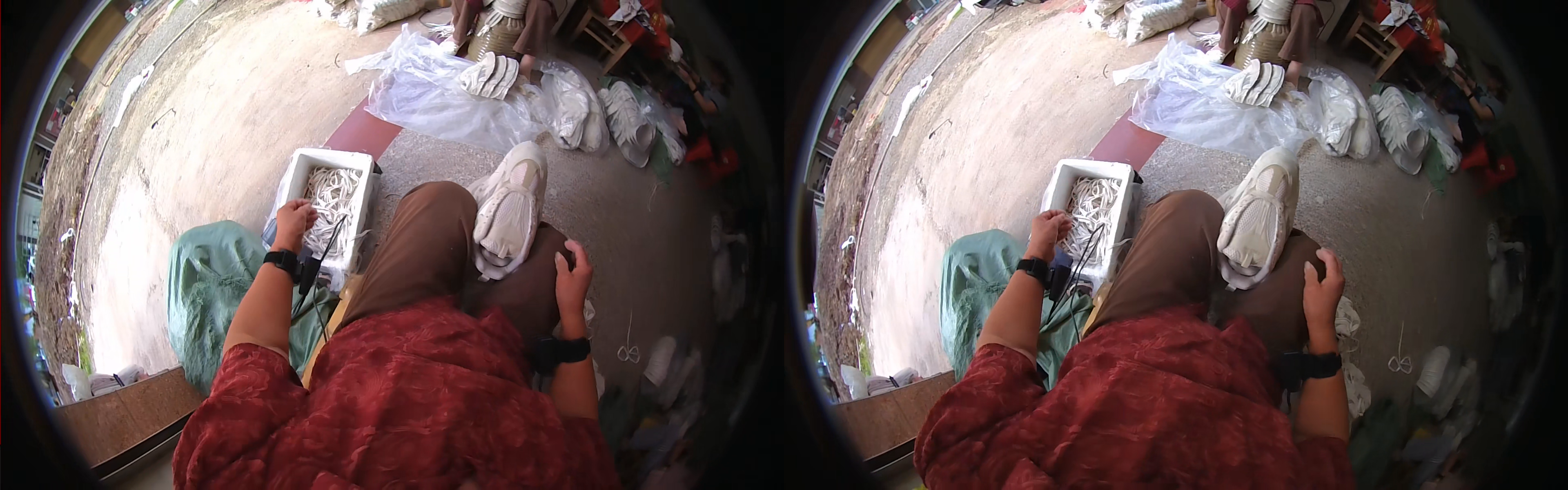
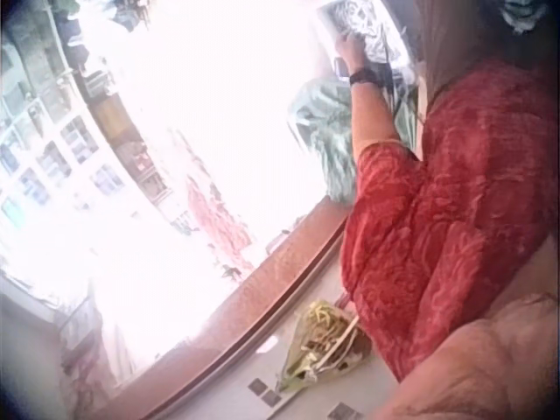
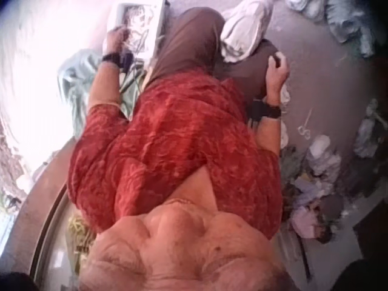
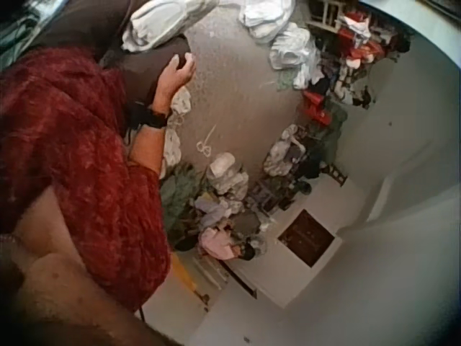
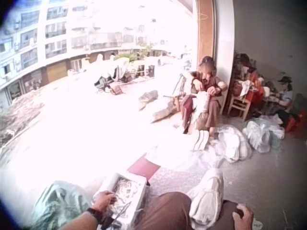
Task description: Lacing a white sneaker in a shoe manufacturing facility.
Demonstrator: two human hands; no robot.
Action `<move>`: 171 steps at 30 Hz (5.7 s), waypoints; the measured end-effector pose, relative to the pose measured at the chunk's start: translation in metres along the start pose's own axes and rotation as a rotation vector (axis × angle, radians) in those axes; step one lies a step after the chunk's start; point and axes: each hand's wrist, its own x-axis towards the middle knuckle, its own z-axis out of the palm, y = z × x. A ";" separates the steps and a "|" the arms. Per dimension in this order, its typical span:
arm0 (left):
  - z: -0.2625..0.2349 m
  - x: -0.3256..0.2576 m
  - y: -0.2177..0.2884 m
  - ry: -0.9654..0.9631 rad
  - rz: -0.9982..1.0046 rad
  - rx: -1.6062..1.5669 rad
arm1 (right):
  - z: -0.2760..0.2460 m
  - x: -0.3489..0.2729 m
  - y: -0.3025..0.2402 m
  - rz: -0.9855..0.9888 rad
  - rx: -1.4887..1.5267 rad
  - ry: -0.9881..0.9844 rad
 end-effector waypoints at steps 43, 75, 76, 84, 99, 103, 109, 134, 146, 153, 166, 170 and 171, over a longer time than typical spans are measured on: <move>0.143 -0.210 0.212 -0.959 0.663 0.340 | -0.004 0.018 -0.199 -0.334 0.786 -0.624; 0.275 -0.127 0.153 -1.188 0.318 0.558 | 0.036 0.067 -0.060 0.003 0.553 -0.393; 0.276 -0.120 0.150 -1.179 0.290 0.587 | 0.043 0.069 -0.053 0.059 0.600 -0.329; 0.280 -0.101 0.142 -0.936 0.547 0.586 | 0.065 0.086 -0.031 0.108 0.497 -0.156; 0.298 -0.088 0.138 -0.955 0.765 0.896 | 0.074 0.089 -0.034 0.256 0.317 -0.148; 0.296 -0.087 0.123 -1.029 0.540 0.582 | 0.075 0.087 -0.035 0.239 0.337 -0.111; 0.298 -0.096 0.117 -0.770 1.105 0.879 | 0.076 0.083 -0.041 0.186 0.244 -0.013; 0.299 -0.106 0.083 -0.590 0.999 0.459 | 0.074 0.069 -0.050 -0.194 -0.061 0.002; 0.240 -0.078 0.117 -0.579 1.033 0.776 | 0.032 0.082 -0.034 -0.304 0.304 -0.220; 0.200 -0.059 0.133 -0.186 1.005 0.790 | 0.033 0.079 -0.054 -0.557 -0.388 -0.181; -0.038 0.008 0.162 0.262 0.404 -0.196 | -0.336 -0.007 0.197 0.385 -0.915 0.585; -0.112 0.031 0.145 0.394 0.332 -0.406 | -0.547 -0.125 0.240 0.052 -1.127 0.958; -0.135 0.040 0.135 0.454 0.306 -0.404 | -0.591 -0.147 0.224 0.284 -1.272 0.850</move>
